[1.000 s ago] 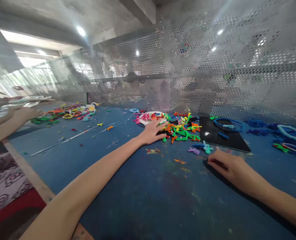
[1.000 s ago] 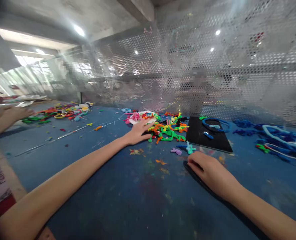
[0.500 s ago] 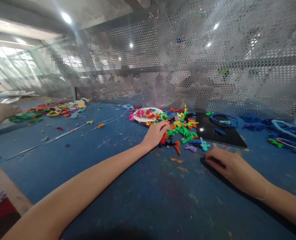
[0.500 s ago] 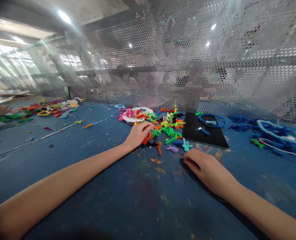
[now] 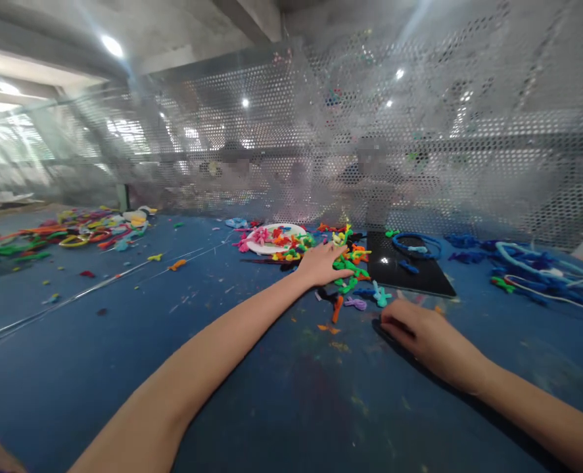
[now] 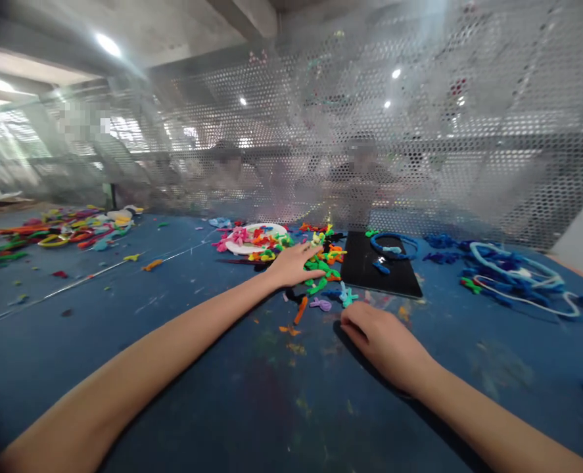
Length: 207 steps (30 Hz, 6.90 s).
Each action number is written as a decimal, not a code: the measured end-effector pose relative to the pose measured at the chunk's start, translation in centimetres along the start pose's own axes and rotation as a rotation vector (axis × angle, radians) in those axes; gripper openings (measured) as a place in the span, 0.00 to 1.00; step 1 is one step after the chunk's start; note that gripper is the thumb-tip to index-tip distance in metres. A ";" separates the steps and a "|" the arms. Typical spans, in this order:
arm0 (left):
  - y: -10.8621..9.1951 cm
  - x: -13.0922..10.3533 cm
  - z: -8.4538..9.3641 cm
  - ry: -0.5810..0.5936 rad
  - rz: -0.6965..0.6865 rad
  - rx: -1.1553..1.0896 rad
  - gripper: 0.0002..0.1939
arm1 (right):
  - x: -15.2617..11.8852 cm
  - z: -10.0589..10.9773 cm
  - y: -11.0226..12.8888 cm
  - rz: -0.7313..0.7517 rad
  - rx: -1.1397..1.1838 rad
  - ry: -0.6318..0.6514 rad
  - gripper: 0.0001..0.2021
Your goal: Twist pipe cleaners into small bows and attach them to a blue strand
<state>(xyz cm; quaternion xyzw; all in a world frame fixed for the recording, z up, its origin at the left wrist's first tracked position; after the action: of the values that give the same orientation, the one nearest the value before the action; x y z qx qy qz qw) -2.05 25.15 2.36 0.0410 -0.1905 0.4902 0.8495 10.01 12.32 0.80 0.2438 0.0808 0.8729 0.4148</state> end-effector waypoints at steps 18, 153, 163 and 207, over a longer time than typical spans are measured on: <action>5.5 8.4 13.1 -0.080 0.234 -0.240 0.18 | 0.6 0.9 -1.7 -0.101 0.186 -0.016 0.07; -9.9 -13.7 2.0 0.019 0.494 -1.348 0.09 | -7.3 -0.7 2.9 -0.575 1.245 -0.147 0.13; -9.7 -13.7 1.7 0.057 0.518 -1.331 0.11 | -7.4 -1.7 3.6 -0.715 1.404 -0.107 0.10; -13.8 -14.8 7.8 -0.071 -0.390 -0.637 0.12 | -7.2 -1.9 5.3 -0.534 1.451 -0.029 0.12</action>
<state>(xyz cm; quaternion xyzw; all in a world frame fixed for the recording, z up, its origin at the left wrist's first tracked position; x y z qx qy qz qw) 0.86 3.94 5.86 -0.1728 -0.3512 0.2334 0.8901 9.27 3.53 -1.63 0.4383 0.6831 0.4685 0.3489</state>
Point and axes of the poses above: each hand's wrist, its own x-axis towards the middle knuckle, its own z-axis out of the back of the hand, y = z × x, the point moved 10 cm from there along x, towards the middle knuckle, and after that the axes turned 5 degrees about -y, right-handed, at the moved point
